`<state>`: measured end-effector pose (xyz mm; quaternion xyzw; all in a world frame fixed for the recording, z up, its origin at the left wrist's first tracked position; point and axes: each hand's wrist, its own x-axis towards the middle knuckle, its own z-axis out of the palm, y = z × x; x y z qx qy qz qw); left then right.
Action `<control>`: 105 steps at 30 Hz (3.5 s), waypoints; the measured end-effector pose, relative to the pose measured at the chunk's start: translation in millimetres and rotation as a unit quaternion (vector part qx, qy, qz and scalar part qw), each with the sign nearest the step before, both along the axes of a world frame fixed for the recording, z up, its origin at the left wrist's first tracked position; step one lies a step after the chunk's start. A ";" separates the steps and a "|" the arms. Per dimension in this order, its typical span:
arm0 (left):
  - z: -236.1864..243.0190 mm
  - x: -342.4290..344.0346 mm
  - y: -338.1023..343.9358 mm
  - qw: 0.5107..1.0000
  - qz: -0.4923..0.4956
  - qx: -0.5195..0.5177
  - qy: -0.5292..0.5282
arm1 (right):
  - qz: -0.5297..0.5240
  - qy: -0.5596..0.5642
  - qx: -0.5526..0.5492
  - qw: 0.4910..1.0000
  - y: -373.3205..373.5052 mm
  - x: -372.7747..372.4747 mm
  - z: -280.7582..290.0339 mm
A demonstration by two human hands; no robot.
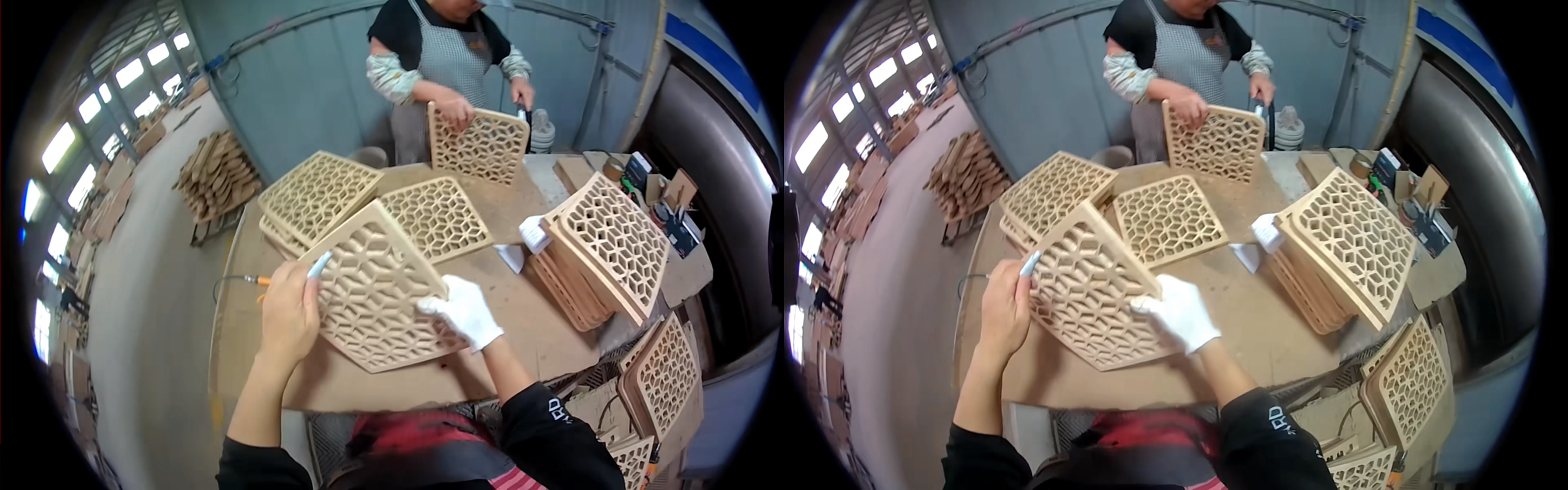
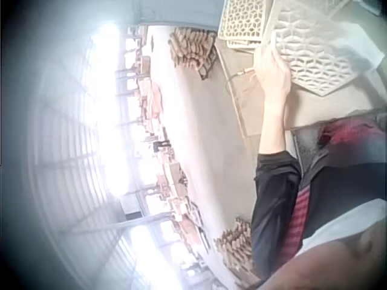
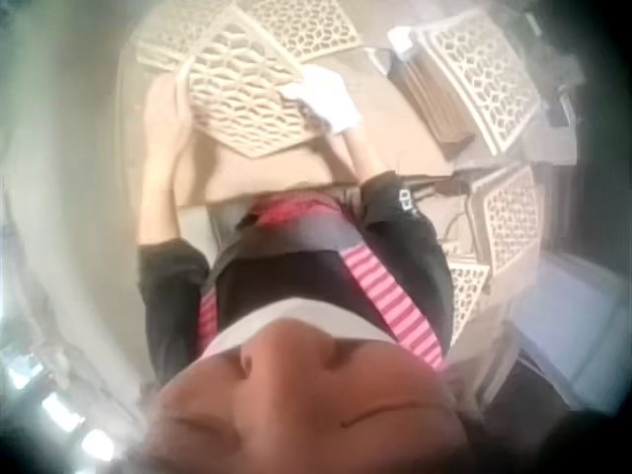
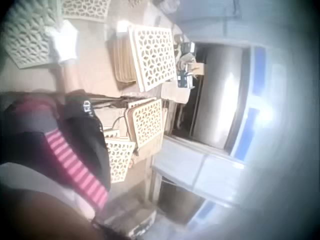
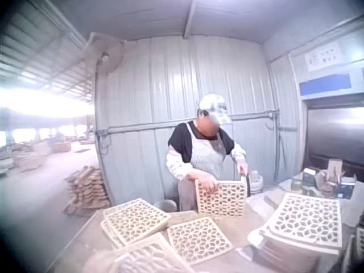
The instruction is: The person uses a small white applicator to apply a substance into the cutouts and along the edges of a decorative wooden lattice panel, handling the panel by hand.
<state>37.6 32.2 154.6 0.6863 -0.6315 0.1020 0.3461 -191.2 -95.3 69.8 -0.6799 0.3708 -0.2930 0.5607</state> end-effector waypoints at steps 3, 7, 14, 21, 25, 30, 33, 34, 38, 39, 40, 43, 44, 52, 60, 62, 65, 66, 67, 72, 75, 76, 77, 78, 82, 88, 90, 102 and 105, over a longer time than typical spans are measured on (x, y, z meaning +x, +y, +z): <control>4.9 -5.7 6.4 0.994 0.042 0.079 0.066 | 0.004 -0.003 0.013 1.000 0.3 -0.9 -3.2; 0.8 -7.5 9.1 0.991 0.054 0.086 0.084 | 0.035 0.009 0.043 0.998 3.2 0.9 13.7; -5.1 -3.4 11.6 0.994 0.047 0.058 0.081 | 0.029 -0.035 0.056 0.997 10.8 10.4 -14.4; -5.6 4.5 2.1 0.999 -0.002 -0.001 0.041 | 0.023 -0.037 -0.038 0.998 22.7 38.3 -48.4; -23.1 10.1 -5.5 1.000 0.000 0.026 0.002 | 0.012 -0.185 0.136 0.973 34.8 64.1 -92.8; -57.8 -7.2 0.7 0.997 0.000 0.080 0.009 | 0.088 0.096 -0.154 0.980 21.1 63.9 -103.9; -69.5 -13.9 5.0 0.997 0.013 0.080 -0.016 | 0.085 -0.045 -0.133 0.986 11.8 57.3 -47.7; -72.3 -15.4 5.2 0.997 0.004 0.069 -0.017 | 0.098 0.015 -0.164 0.981 8.3 53.6 -26.2; -68.3 -22.8 11.0 0.999 -0.026 0.037 -0.013 | 0.176 -0.066 -0.027 0.982 -0.3 64.6 -21.6; -67.1 -24.7 11.0 0.999 -0.040 0.029 -0.014 | 0.191 -0.075 0.006 0.979 1.5 66.0 -22.7; -65.2 -25.1 11.2 0.999 -0.037 0.030 0.002 | 0.150 -0.061 0.079 0.984 4.5 69.9 -29.1; -60.0 -25.0 17.8 0.998 -0.064 0.006 -0.019 | 0.078 -0.182 0.151 0.968 17.6 73.5 -35.3; -55.5 -32.9 23.4 0.998 -0.045 0.006 -0.039 | 0.073 -0.186 0.141 0.970 15.5 67.5 -39.1; -84.8 -75.0 18.6 0.904 -0.036 0.207 0.371 | 0.030 -0.209 0.109 0.971 31.5 54.9 -53.5; -77.0 -86.3 -2.5 0.679 -0.058 0.208 0.701 | 0.008 -0.229 0.076 0.970 47.1 49.6 -57.2; -81.0 -84.8 -0.6 0.694 -0.072 0.196 0.689 | 0.010 -0.215 0.036 0.976 50.4 50.6 -52.2; -85.7 -80.6 10.7 0.703 -0.082 0.207 0.675 | 0.032 -0.179 -0.037 0.983 55.3 49.7 -49.5; -88.2 -78.4 12.4 0.727 -0.064 0.220 0.647 | 0.019 -0.196 -0.056 0.979 57.9 53.0 -50.5; -89.8 -76.2 14.3 0.751 -0.046 0.230 0.617 | 0.021 -0.197 -0.055 0.979 58.5 52.9 -49.1; -91.2 -79.1 9.6 0.762 -0.059 0.208 0.610 | 0.037 -0.178 -0.013 0.983 62.3 54.1 -38.9; -91.5 -77.1 22.8 0.763 -0.060 0.203 0.610 | 0.047 -0.139 -0.058 0.987 64.3 53.2 -41.1; -89.4 -76.8 26.6 0.759 -0.066 0.202 0.616 | 0.044 -0.134 -0.099 0.985 66.0 52.8 -39.5; -86.6 -77.8 28.3 0.759 -0.066 0.204 0.615 | 0.040 -0.128 -0.140 0.981 67.3 52.4 -39.0; -83.5 -78.9 29.7 0.737 -0.075 0.208 0.639 | 0.026 -0.136 -0.126 0.982 66.6 52.2 -44.9; -82.7 -77.6 28.3 0.706 -0.072 0.205 0.674 | 0.048 -0.126 -0.120 0.984 65.8 51.0 -43.8; -76.4 -81.9 36.9 0.715 -0.045 0.207 0.666 | 0.084 -0.121 -0.107 0.983 70.5 51.3 -37.8; -75.1 -82.9 44.5 0.695 -0.049 0.234 0.678 | 0.085 -0.140 -0.132 0.978 74.6 52.1 -39.5; -69.2 -72.1 67.4 0.717 -0.020 0.201 0.667 | 0.016 -0.162 0.120 0.979 36.9 65.6 -33.1; -71.4 -70.7 67.4 0.712 -0.034 0.172 0.680 | -0.012 -0.221 0.174 0.960 28.9 67.8 -25.7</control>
